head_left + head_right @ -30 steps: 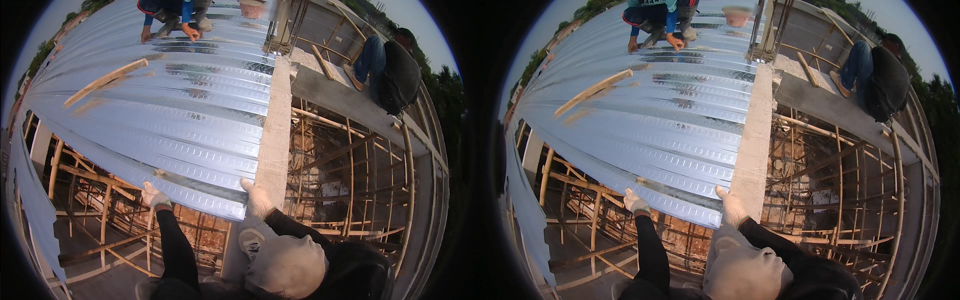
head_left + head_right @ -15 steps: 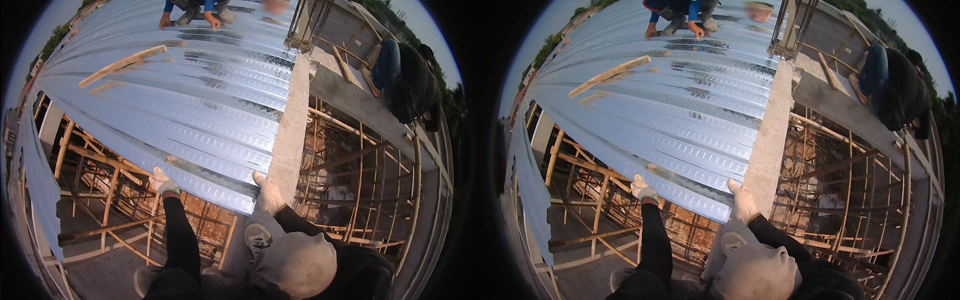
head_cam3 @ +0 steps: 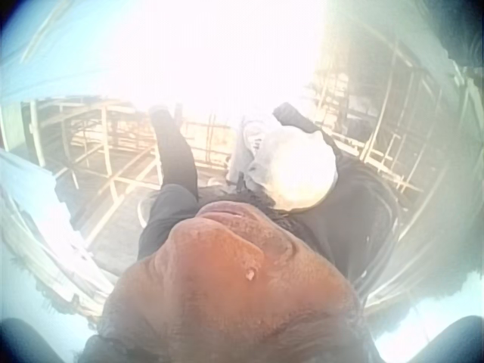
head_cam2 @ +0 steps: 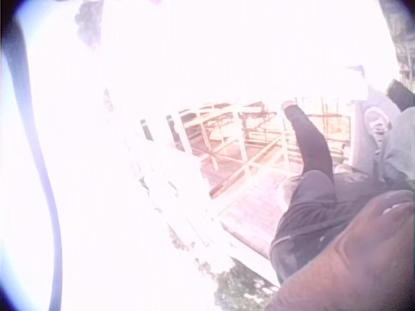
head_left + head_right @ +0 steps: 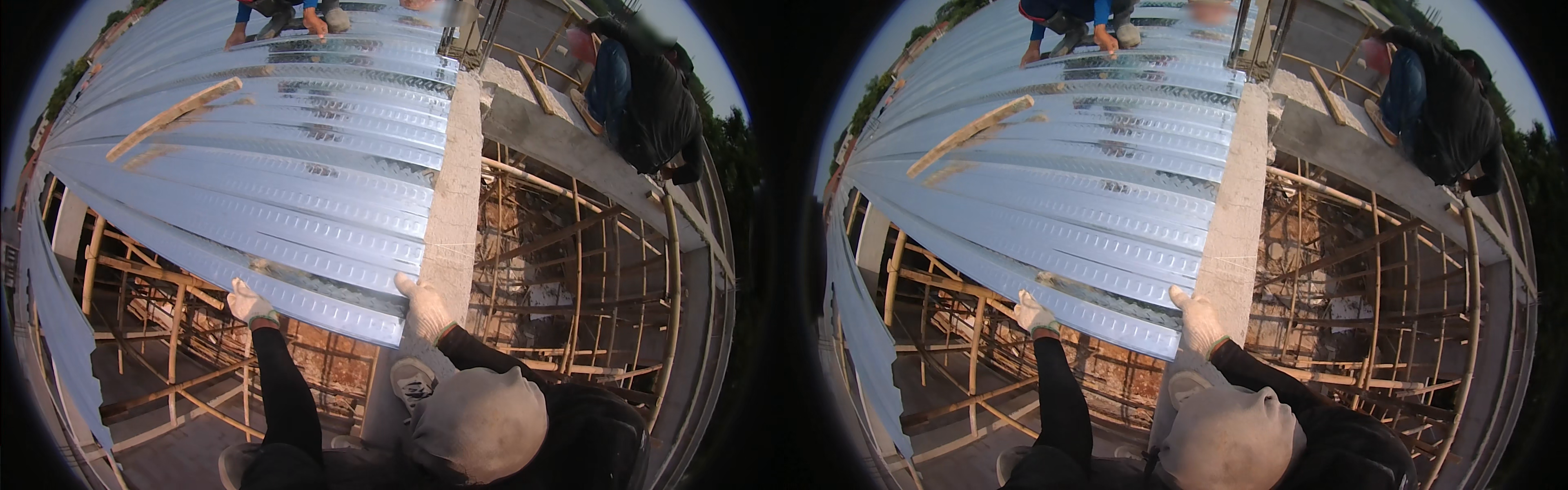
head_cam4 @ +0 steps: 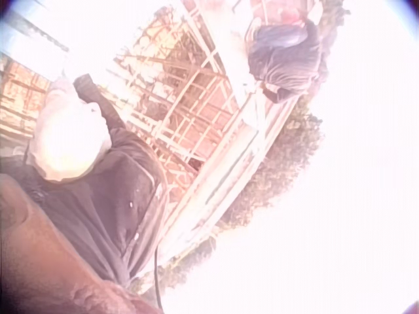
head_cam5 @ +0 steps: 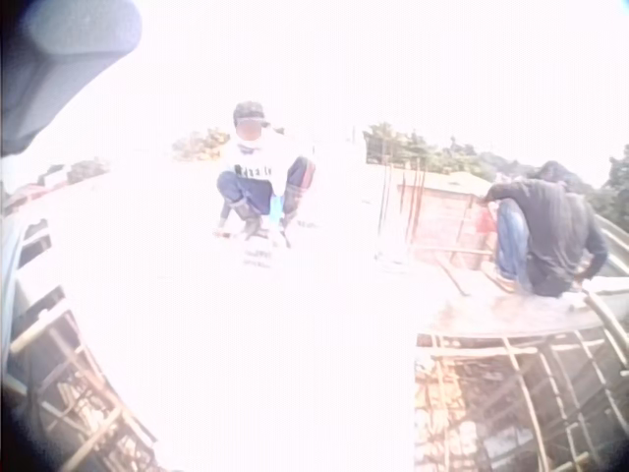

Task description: The person walks across a corrugated metal roof and positions a large metal sheet onto the roof structure. They align the sheet with existing panels and hold it in place while another worker assists nearby.

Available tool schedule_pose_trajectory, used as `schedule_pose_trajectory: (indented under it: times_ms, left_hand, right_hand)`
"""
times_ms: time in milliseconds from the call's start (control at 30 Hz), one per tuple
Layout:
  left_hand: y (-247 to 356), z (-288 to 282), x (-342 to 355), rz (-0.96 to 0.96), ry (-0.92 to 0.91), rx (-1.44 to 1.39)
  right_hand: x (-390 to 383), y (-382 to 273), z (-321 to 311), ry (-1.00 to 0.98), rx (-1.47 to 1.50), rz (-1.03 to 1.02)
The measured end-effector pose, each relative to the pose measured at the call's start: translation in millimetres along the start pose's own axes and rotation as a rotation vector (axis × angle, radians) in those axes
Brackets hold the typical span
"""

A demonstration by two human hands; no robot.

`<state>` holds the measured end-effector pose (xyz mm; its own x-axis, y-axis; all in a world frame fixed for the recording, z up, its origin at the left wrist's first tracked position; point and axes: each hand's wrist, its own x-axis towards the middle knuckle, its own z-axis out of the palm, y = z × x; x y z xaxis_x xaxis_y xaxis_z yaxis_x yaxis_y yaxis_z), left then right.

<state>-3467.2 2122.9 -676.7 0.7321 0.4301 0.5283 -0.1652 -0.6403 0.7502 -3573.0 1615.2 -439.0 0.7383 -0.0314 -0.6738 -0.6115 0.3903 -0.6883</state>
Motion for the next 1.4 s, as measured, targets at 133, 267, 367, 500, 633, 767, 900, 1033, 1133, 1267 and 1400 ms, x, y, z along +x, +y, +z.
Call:
schedule_pose_trajectory:
  times_ms: [133,267,367,500,633,767,900,1033,1133,1267,1400]
  left_hand:
    - [91.7,38.9,-17.7,-0.219,0.015,-0.098]
    - [105.5,13.1,-5.2,-0.238,0.052,-0.057]
    - [111.5,16.7,-5.9,-0.230,0.054,-0.028]
    - [116.2,15.6,-11.7,-0.267,0.073,0.062]
    - [180.4,36.1,3.3,-0.868,0.337,-0.621]
    - [196.3,24.5,10.2,-0.877,0.266,-0.464]
    - [164.8,11.2,4.5,-0.645,0.212,-0.110]
    - [198.3,19.5,7.9,-0.824,0.095,-0.068]
    - [235.3,26.6,18.7,-1.069,0.247,-0.214]
    - [226.1,16.5,18.4,-1.088,0.273,-0.294]
    - [244.0,24.7,10.9,-1.043,0.279,-0.250]
  right_hand:
    - [14.8,22.3,-27.5,0.061,0.087,-0.023]
    - [-0.3,3.5,0.2,0.110,0.116,-0.005]
    - [-7.4,-5.2,4.5,0.066,0.167,-0.004]
    - [2.8,1.2,-7.9,0.083,-0.018,0.048]
    - [8.1,11.3,-9.3,0.072,0.187,-0.073]
    - [1.2,3.9,-5.8,0.026,0.212,-0.058]
    - [1.7,-2.7,-3.6,0.036,0.063,0.003]
    - [-11.1,-13.8,0.4,0.013,0.153,-0.062]
    - [-5.2,-9.6,-7.9,0.128,-0.055,0.028]
    - [0.7,-2.5,-9.1,0.051,0.028,-0.003]
    - [-1.8,2.6,-23.7,0.024,0.074,0.012]
